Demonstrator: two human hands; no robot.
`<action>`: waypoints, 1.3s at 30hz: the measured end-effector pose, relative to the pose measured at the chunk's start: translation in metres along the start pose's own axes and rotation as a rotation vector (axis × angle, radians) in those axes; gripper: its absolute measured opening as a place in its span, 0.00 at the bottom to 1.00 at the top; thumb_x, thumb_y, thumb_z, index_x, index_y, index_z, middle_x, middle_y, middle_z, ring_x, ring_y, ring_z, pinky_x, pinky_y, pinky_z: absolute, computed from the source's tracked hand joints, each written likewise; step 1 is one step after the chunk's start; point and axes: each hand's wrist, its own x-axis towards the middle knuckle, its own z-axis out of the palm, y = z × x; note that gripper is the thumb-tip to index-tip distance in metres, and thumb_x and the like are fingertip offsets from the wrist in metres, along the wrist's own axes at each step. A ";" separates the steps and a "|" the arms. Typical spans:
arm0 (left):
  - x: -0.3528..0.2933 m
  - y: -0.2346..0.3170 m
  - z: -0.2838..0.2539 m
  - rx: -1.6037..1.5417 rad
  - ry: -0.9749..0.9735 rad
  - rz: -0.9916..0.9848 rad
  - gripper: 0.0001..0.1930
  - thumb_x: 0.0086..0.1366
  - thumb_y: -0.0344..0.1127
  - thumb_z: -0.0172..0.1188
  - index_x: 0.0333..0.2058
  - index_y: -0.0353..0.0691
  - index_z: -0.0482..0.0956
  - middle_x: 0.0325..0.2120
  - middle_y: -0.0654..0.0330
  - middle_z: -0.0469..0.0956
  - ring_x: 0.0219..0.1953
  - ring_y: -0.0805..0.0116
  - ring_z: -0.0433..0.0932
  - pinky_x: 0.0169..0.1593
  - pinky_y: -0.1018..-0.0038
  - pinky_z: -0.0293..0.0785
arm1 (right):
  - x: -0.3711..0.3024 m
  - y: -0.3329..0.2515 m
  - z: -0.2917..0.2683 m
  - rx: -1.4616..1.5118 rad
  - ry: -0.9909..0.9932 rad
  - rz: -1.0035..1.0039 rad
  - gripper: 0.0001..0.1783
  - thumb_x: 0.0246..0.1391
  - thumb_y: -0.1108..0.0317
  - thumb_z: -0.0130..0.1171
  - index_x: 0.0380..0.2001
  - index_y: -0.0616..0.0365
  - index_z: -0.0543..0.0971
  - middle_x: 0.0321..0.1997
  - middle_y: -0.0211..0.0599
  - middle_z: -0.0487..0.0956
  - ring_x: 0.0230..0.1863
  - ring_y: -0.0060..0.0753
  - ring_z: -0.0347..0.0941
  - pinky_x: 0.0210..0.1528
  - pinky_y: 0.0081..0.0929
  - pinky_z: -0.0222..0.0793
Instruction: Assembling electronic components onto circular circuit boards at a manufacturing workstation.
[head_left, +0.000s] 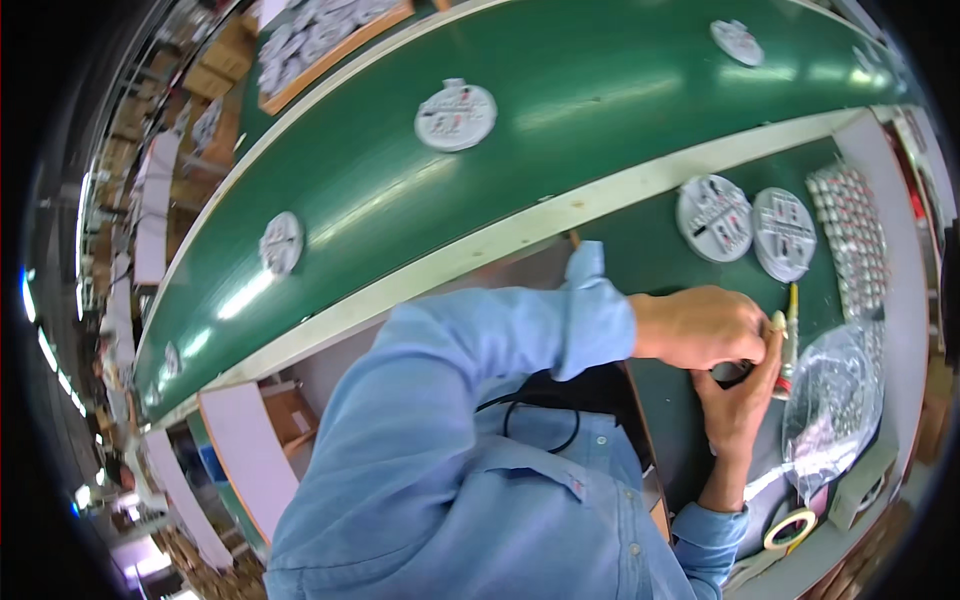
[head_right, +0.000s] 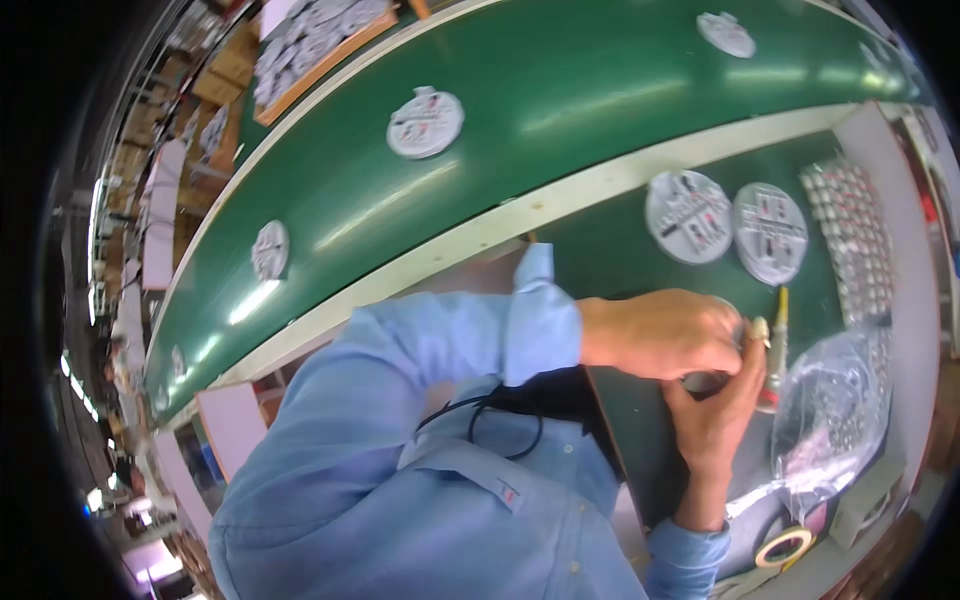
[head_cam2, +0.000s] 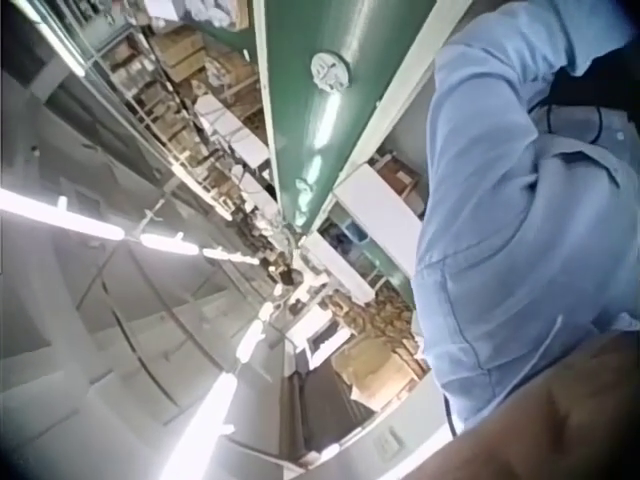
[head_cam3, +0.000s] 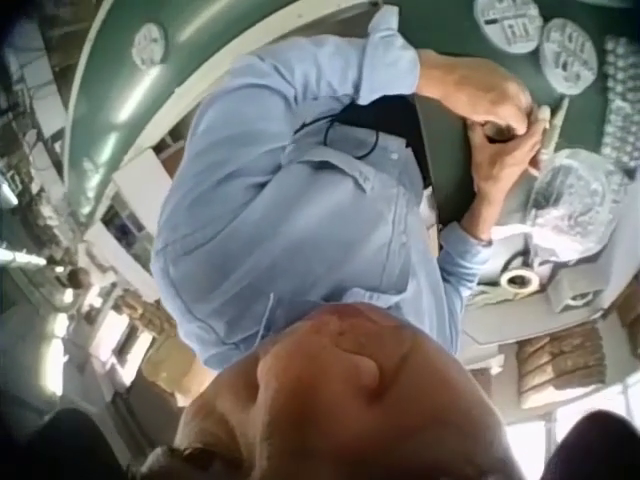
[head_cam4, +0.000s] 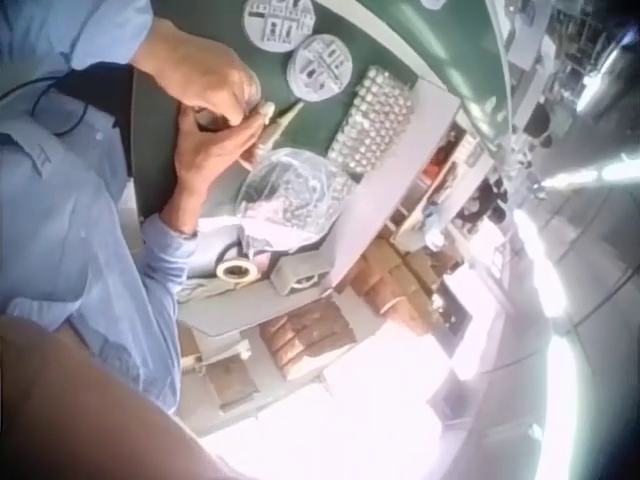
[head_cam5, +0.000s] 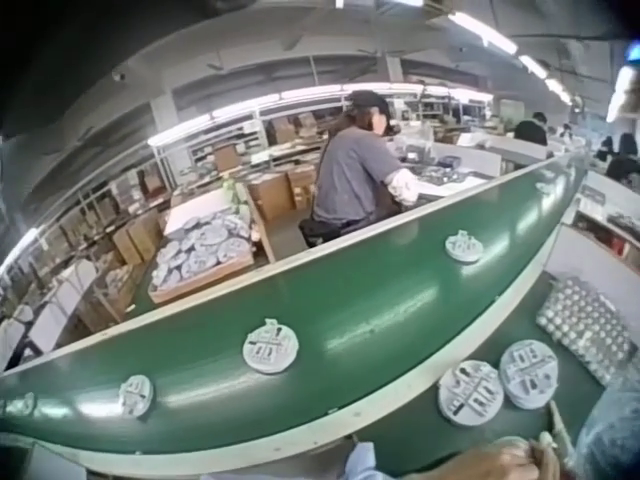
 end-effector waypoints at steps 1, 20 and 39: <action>0.002 0.005 0.002 -0.024 -0.008 0.027 0.05 0.61 0.33 0.65 0.29 0.39 0.80 0.27 0.56 0.80 0.36 0.53 0.79 0.45 0.58 0.77 | 0.000 -0.001 -0.001 -0.005 -0.007 -0.023 0.68 0.43 0.58 0.88 0.79 0.69 0.58 0.79 0.61 0.66 0.78 0.65 0.64 0.78 0.52 0.62; 0.025 0.003 -0.025 -0.047 -0.266 -0.095 0.11 0.60 0.24 0.73 0.42 0.35 0.87 0.38 0.49 0.87 0.46 0.46 0.87 0.52 0.59 0.85 | 0.010 -0.006 -0.010 0.098 0.045 -0.070 0.65 0.33 0.61 0.88 0.74 0.70 0.65 0.72 0.61 0.72 0.75 0.67 0.67 0.74 0.54 0.68; -0.008 0.056 -0.044 -0.261 0.077 -0.755 0.13 0.73 0.38 0.72 0.44 0.31 0.89 0.32 0.56 0.87 0.33 0.72 0.84 0.35 0.74 0.78 | 0.012 0.055 -0.127 0.145 0.145 0.434 0.27 0.73 0.56 0.64 0.63 0.68 0.81 0.52 0.45 0.86 0.53 0.29 0.80 0.57 0.33 0.75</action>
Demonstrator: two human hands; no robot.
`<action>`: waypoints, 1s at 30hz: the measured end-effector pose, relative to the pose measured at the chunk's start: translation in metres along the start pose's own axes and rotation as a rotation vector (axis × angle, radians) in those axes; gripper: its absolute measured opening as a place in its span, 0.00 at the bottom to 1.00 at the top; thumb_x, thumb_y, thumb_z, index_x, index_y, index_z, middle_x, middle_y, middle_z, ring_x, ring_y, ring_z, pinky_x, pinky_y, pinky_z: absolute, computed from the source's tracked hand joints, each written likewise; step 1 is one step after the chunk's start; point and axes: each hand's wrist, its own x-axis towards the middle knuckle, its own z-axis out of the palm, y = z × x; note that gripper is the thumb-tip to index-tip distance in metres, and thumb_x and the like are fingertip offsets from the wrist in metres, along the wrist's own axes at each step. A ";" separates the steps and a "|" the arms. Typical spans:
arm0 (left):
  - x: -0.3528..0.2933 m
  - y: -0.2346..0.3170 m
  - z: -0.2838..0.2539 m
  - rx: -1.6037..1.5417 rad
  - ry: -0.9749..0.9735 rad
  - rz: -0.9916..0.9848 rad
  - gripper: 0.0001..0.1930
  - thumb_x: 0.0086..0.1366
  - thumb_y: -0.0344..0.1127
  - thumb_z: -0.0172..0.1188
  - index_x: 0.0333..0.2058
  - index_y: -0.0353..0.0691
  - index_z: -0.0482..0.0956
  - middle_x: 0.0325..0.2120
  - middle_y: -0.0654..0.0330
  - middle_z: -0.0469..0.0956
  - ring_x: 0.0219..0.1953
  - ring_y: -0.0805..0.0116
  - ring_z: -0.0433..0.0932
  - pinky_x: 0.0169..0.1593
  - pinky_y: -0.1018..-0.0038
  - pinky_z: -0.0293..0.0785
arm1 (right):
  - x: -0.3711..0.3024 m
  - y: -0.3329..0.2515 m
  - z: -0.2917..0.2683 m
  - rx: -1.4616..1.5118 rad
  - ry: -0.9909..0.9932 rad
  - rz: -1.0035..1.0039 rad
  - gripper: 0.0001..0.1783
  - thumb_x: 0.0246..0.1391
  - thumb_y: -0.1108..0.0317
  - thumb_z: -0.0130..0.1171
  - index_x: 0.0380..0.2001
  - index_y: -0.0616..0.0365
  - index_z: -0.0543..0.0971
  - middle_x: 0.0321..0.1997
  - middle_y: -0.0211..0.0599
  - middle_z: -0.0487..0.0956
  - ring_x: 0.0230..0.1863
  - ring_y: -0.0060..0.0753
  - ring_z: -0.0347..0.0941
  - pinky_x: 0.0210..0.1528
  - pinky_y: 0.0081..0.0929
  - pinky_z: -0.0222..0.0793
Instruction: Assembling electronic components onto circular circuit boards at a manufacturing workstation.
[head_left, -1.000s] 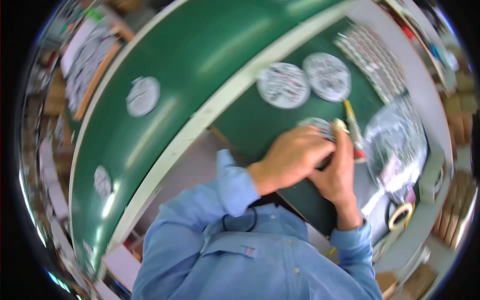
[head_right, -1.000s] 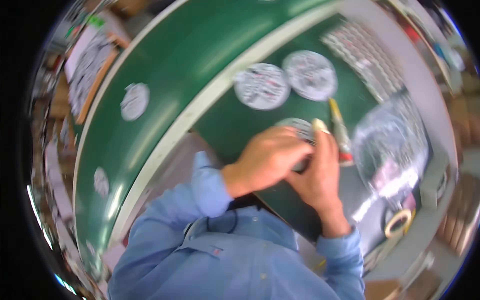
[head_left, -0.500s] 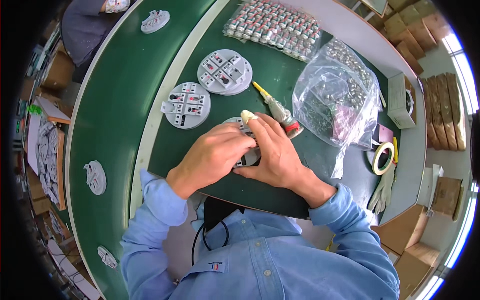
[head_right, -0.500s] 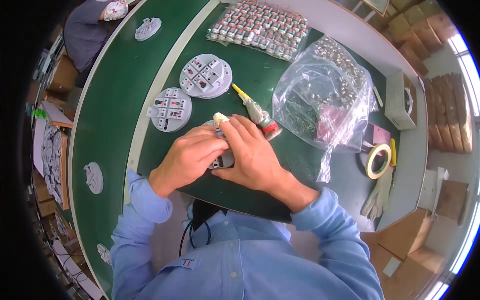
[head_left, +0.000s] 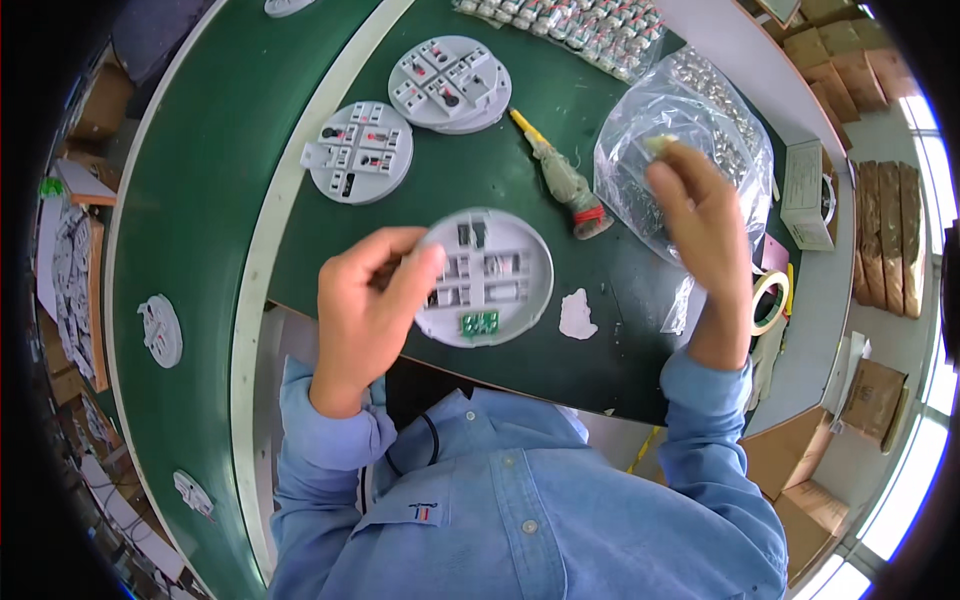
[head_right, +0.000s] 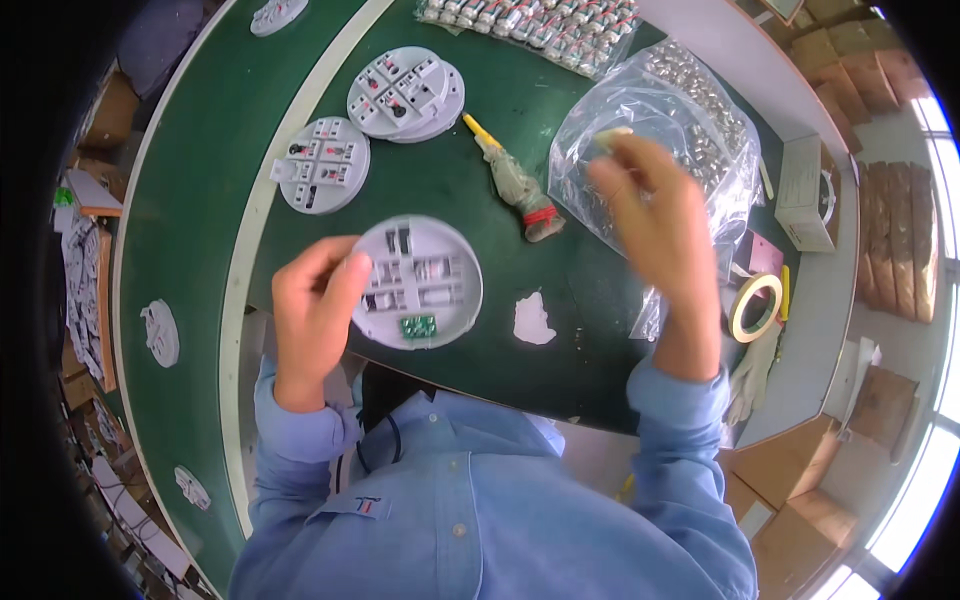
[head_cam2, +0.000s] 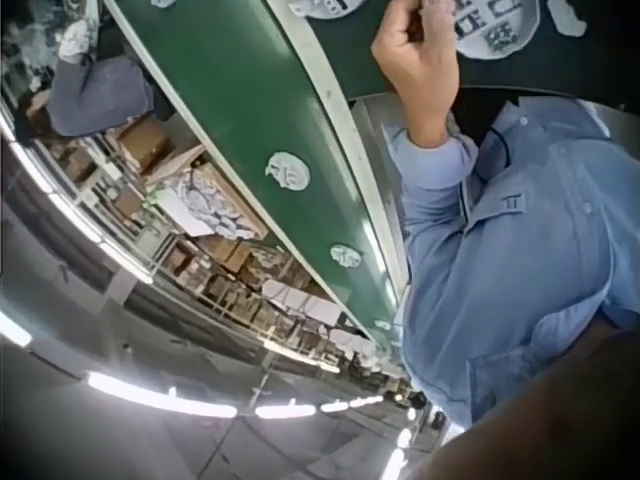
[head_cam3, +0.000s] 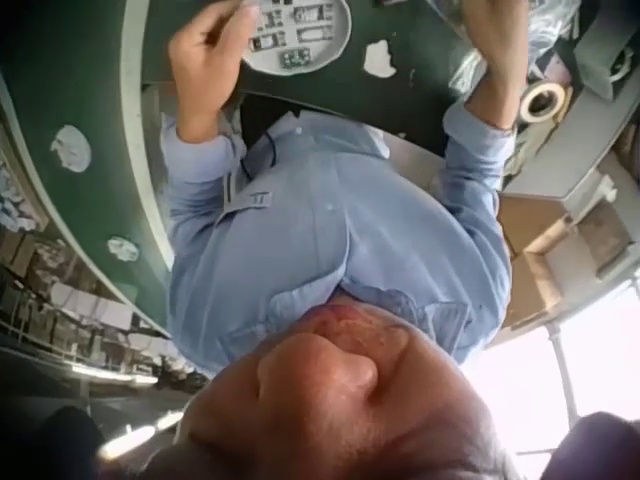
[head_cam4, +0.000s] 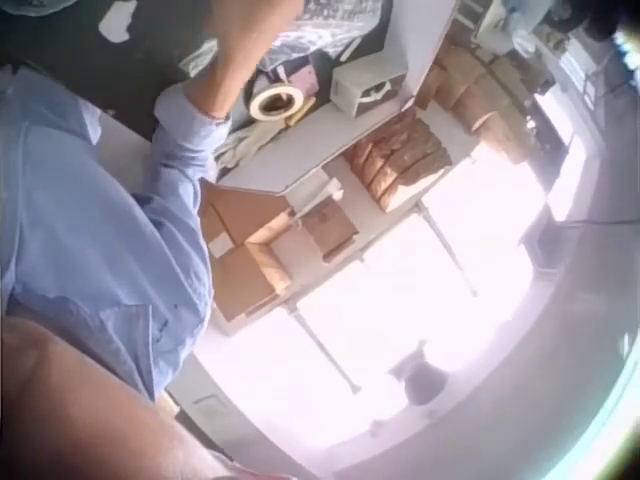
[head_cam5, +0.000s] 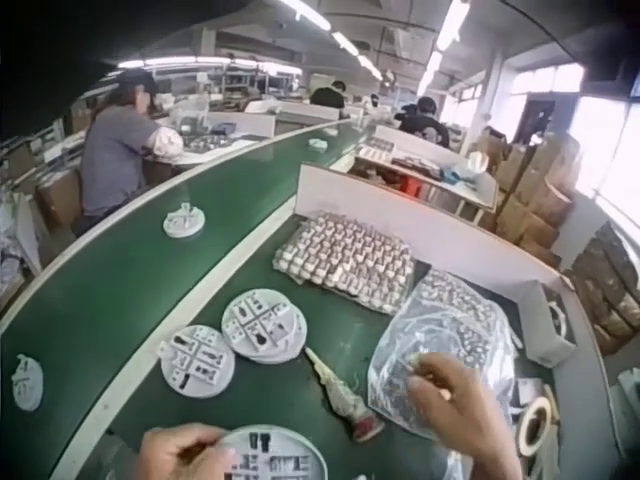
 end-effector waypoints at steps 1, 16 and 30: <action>0.004 -0.008 0.005 -0.118 0.050 -0.093 0.14 0.75 0.39 0.71 0.43 0.30 0.89 0.29 0.59 0.86 0.30 0.76 0.81 0.33 0.76 0.76 | 0.015 0.020 -0.007 -0.105 -0.002 0.020 0.27 0.72 0.55 0.65 0.61 0.68 0.81 0.50 0.47 0.88 0.52 0.34 0.82 0.57 0.35 0.76; 0.012 -0.012 0.009 -0.252 0.076 -0.275 0.18 0.79 0.43 0.67 0.41 0.30 0.89 0.24 0.67 0.82 0.23 0.84 0.75 0.25 0.81 0.67 | 0.022 0.054 -0.042 -0.796 0.192 -0.241 0.25 0.64 0.59 0.71 0.58 0.65 0.84 0.58 0.60 0.85 0.59 0.63 0.83 0.63 0.48 0.75; 0.014 -0.010 0.008 -0.300 0.074 -0.290 0.17 0.80 0.42 0.67 0.42 0.29 0.89 0.26 0.67 0.83 0.25 0.84 0.76 0.26 0.81 0.69 | 0.057 0.032 0.009 -0.551 -0.057 -0.178 0.21 0.66 0.66 0.63 0.59 0.61 0.82 0.60 0.53 0.84 0.61 0.58 0.81 0.64 0.48 0.73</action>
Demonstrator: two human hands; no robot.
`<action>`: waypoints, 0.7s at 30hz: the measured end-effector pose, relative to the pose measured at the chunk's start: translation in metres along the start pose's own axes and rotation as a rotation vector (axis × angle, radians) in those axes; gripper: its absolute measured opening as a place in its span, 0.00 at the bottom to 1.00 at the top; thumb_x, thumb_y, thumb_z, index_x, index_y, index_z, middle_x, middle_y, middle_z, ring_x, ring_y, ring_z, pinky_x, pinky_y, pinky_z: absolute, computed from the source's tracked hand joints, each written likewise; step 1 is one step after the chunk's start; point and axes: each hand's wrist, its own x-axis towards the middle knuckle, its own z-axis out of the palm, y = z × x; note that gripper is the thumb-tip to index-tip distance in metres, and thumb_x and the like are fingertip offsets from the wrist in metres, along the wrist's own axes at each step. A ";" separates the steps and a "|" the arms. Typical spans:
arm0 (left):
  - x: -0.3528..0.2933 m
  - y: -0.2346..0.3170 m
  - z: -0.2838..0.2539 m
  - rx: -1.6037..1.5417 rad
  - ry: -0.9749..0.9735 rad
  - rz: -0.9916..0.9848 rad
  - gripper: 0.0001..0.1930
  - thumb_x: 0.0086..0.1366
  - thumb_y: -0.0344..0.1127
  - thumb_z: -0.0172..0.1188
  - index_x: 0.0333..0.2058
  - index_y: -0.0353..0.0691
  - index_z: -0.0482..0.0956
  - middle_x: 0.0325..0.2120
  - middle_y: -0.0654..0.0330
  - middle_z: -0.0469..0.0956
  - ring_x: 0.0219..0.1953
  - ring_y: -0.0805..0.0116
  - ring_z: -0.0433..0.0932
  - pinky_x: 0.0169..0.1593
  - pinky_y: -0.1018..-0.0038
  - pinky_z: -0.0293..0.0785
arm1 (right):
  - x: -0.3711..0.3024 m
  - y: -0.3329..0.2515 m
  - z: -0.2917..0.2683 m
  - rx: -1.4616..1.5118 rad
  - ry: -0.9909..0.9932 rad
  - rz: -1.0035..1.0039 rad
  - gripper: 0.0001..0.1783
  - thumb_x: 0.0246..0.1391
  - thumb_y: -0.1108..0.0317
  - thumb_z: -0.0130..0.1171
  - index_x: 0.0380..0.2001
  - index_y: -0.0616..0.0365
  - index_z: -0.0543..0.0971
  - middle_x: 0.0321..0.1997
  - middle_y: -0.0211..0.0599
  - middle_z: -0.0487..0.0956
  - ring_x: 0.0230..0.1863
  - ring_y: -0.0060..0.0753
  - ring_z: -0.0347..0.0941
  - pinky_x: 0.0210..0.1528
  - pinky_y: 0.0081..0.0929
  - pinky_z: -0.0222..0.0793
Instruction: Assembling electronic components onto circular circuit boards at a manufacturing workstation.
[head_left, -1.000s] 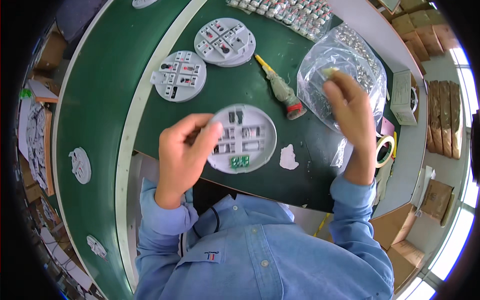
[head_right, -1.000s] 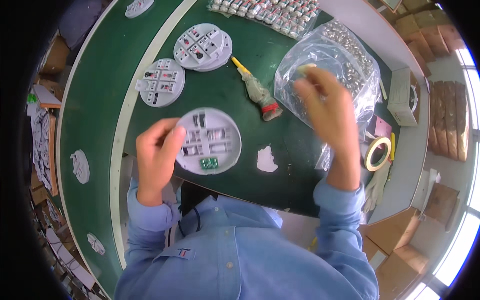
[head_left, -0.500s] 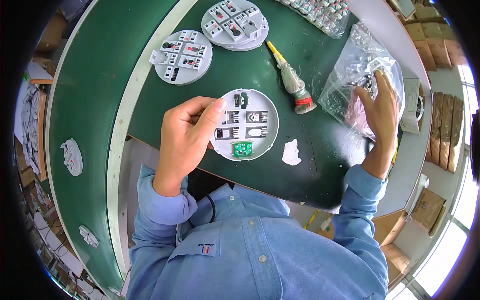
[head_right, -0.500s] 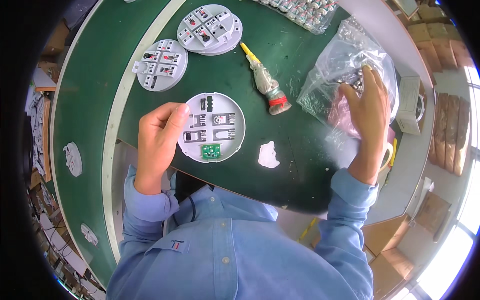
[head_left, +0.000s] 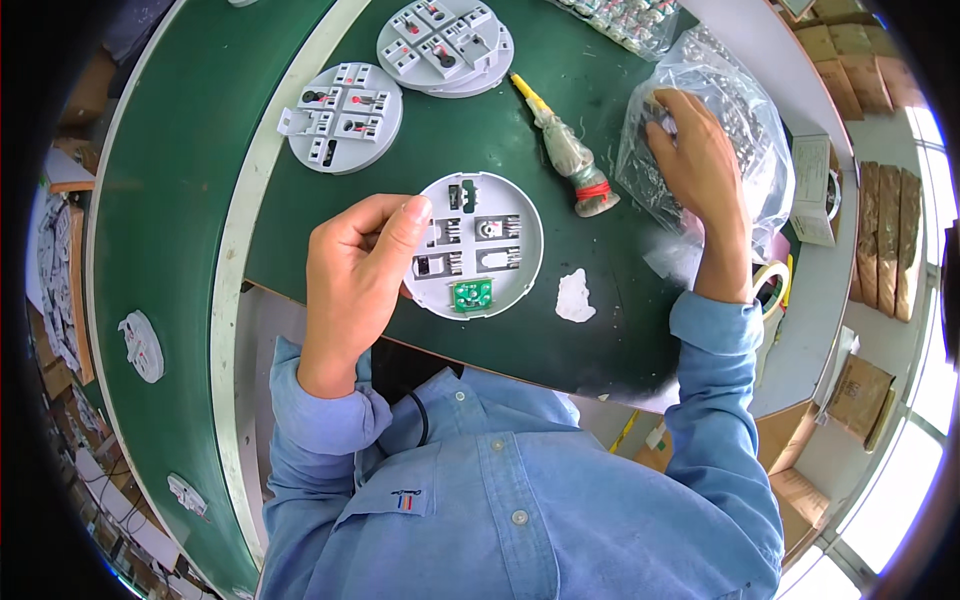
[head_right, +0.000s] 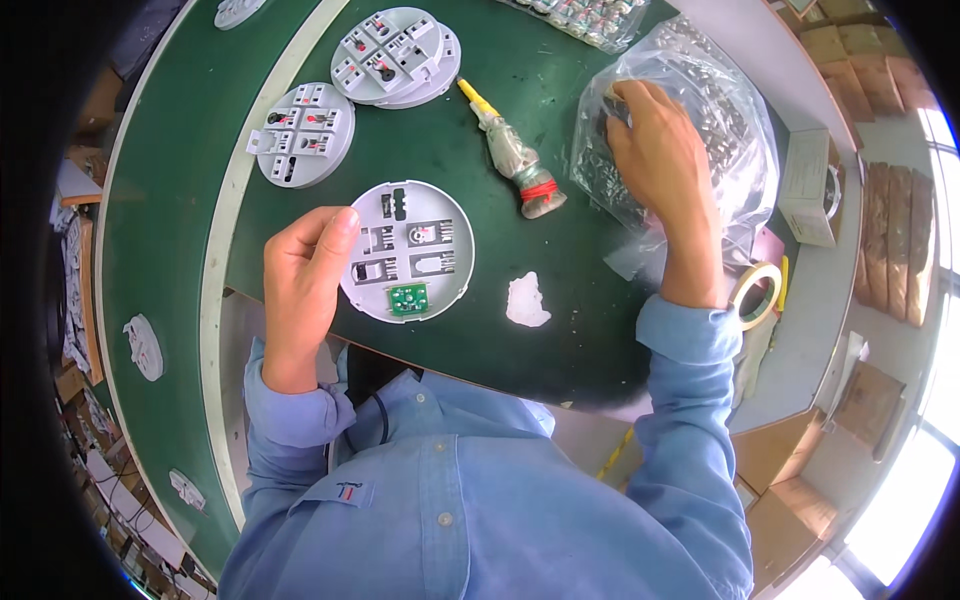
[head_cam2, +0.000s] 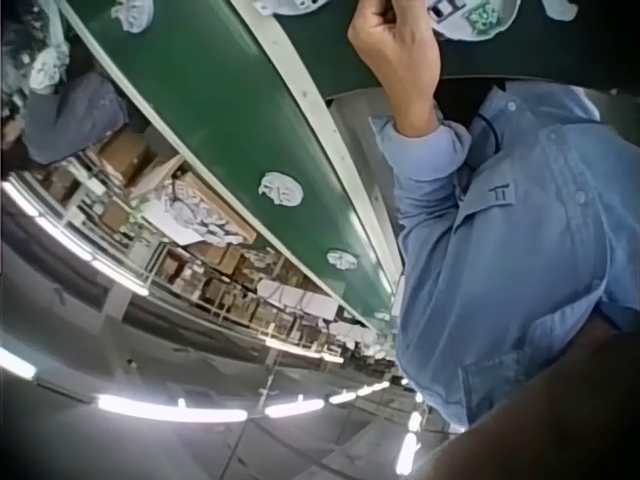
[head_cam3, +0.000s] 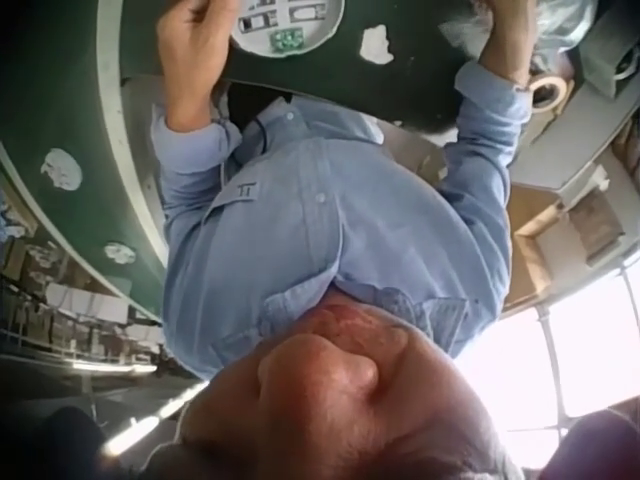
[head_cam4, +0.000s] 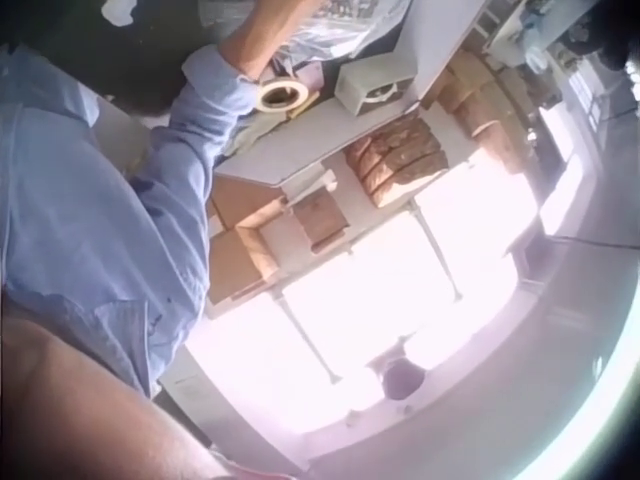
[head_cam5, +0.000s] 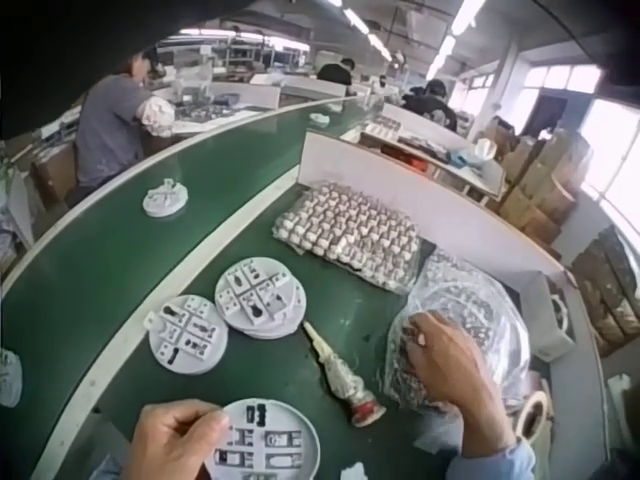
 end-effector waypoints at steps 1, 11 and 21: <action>0.001 -0.001 0.000 -0.005 -0.006 0.001 0.17 0.80 0.42 0.67 0.42 0.29 0.89 0.26 0.67 0.83 0.25 0.84 0.76 0.26 0.81 0.69 | 0.002 0.008 0.001 -0.007 0.001 0.004 0.21 0.66 0.66 0.63 0.59 0.61 0.82 0.60 0.53 0.84 0.61 0.58 0.81 0.64 0.48 0.73; 0.004 0.002 -0.001 0.019 -0.014 0.016 0.17 0.80 0.42 0.66 0.42 0.29 0.88 0.28 0.67 0.82 0.27 0.84 0.75 0.29 0.81 0.70 | 0.014 0.106 0.028 -0.171 0.237 0.063 0.17 0.67 0.64 0.56 0.54 0.58 0.83 0.60 0.55 0.83 0.65 0.68 0.75 0.68 0.58 0.68; 0.000 0.001 -0.005 0.048 -0.008 0.029 0.16 0.80 0.41 0.66 0.42 0.28 0.88 0.29 0.67 0.82 0.31 0.84 0.74 0.33 0.81 0.70 | 0.028 0.093 0.024 -0.203 0.034 0.143 0.25 0.67 0.53 0.62 0.62 0.51 0.83 0.57 0.60 0.86 0.58 0.67 0.82 0.61 0.54 0.75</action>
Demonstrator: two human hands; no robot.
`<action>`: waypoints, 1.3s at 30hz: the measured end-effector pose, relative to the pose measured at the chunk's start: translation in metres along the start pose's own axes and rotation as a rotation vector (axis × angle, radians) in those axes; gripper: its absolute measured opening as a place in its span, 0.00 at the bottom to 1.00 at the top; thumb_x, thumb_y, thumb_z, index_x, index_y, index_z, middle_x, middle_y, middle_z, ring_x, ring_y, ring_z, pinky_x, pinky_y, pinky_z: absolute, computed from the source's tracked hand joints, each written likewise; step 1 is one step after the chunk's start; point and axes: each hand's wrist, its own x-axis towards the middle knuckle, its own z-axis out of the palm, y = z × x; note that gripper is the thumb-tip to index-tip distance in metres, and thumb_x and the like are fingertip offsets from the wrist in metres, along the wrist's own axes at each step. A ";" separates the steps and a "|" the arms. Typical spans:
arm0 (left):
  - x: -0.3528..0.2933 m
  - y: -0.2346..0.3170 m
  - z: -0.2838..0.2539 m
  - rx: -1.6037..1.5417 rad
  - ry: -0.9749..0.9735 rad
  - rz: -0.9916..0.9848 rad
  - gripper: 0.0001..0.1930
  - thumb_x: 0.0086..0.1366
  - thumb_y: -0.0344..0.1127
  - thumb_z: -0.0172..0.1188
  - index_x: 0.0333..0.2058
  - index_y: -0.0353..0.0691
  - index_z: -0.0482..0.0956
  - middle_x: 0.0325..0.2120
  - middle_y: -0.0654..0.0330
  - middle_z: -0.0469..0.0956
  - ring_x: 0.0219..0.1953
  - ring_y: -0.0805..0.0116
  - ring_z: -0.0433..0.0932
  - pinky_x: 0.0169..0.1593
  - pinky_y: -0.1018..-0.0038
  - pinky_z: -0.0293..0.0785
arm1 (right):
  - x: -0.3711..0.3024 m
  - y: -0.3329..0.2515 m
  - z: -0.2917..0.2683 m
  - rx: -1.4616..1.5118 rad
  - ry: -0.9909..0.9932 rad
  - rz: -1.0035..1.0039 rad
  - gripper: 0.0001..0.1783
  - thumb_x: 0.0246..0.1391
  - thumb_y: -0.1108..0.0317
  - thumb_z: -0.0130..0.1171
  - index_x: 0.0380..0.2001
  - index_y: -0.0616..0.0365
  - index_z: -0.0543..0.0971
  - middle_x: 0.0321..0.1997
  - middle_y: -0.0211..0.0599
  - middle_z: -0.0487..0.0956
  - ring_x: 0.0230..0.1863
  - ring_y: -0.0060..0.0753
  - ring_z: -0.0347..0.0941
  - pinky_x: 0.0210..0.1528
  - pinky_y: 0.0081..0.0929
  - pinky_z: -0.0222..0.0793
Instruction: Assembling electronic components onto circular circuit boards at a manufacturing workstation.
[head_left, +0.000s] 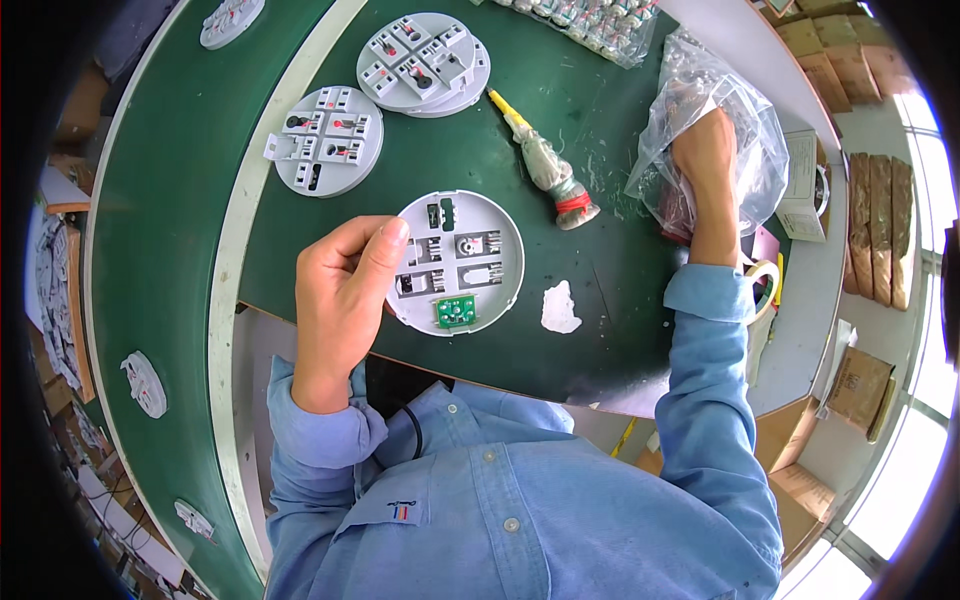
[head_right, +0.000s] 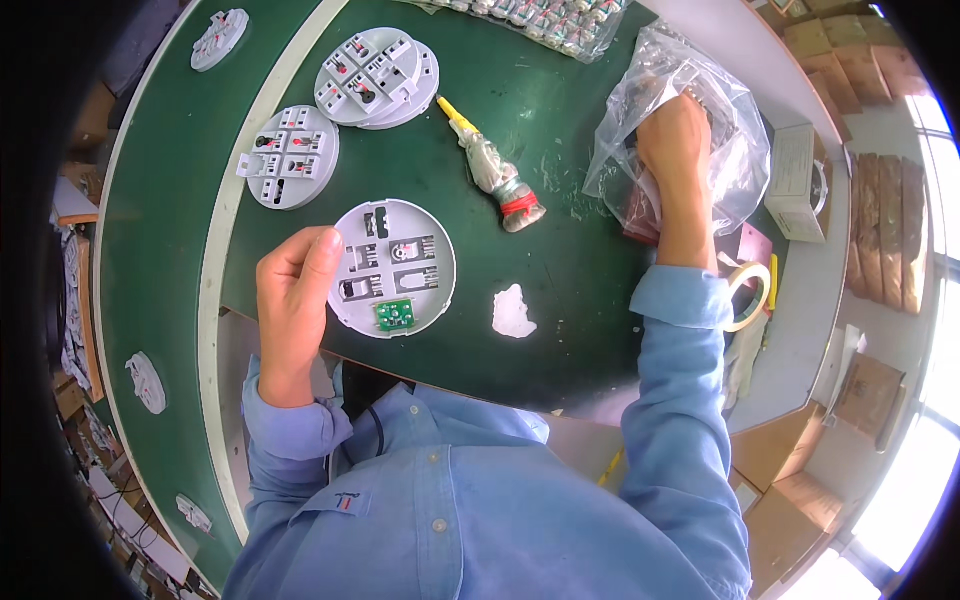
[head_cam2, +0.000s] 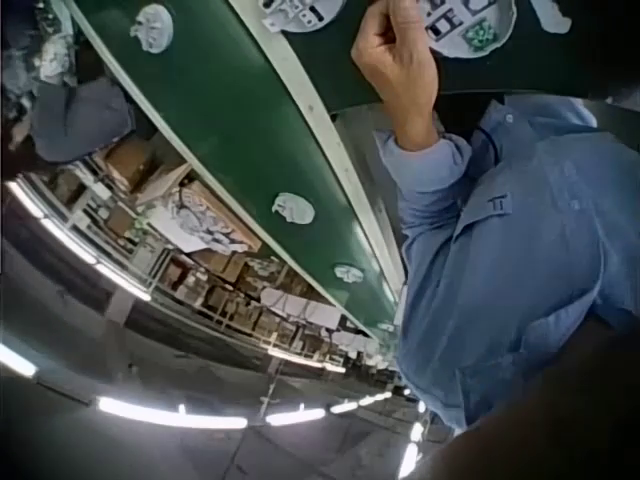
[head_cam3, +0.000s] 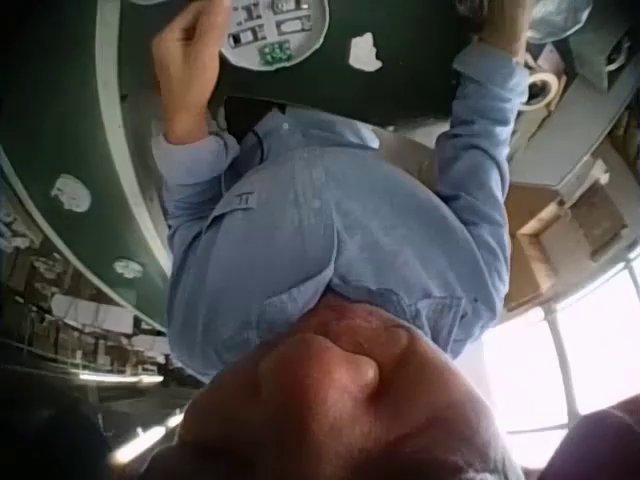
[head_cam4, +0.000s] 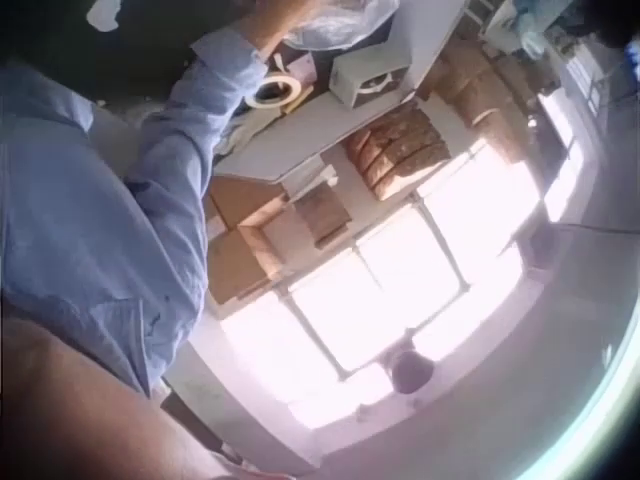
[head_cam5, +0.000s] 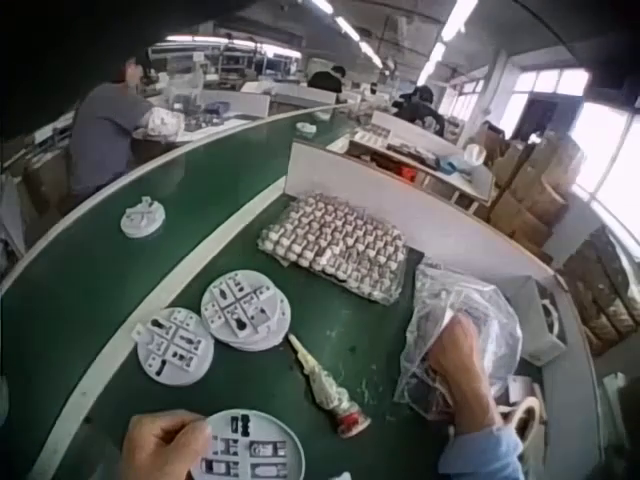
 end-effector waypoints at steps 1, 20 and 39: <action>0.000 0.000 0.000 -0.005 -0.001 0.003 0.16 0.80 0.40 0.66 0.42 0.28 0.88 0.29 0.67 0.82 0.31 0.84 0.74 0.34 0.81 0.70 | -0.001 0.001 0.001 0.021 0.044 0.045 0.24 0.67 0.53 0.62 0.61 0.52 0.84 0.54 0.58 0.87 0.55 0.66 0.83 0.59 0.53 0.76; -0.016 0.021 -0.030 -0.222 0.437 0.146 0.15 0.80 0.35 0.65 0.56 0.28 0.84 0.40 0.63 0.85 0.37 0.81 0.78 0.40 0.77 0.76 | -0.001 0.103 0.046 0.188 0.380 0.229 0.20 0.70 0.59 0.59 0.57 0.58 0.86 0.47 0.55 0.89 0.47 0.53 0.86 0.50 0.48 0.78; -0.108 -0.029 -0.327 1.370 1.040 0.150 0.27 0.74 0.42 0.68 0.66 0.36 0.78 0.68 0.39 0.75 0.70 0.38 0.72 0.74 0.52 0.68 | 0.013 0.070 0.031 0.703 0.195 0.221 0.18 0.76 0.65 0.53 0.58 0.63 0.85 0.48 0.31 0.85 0.44 0.22 0.77 0.44 0.28 0.75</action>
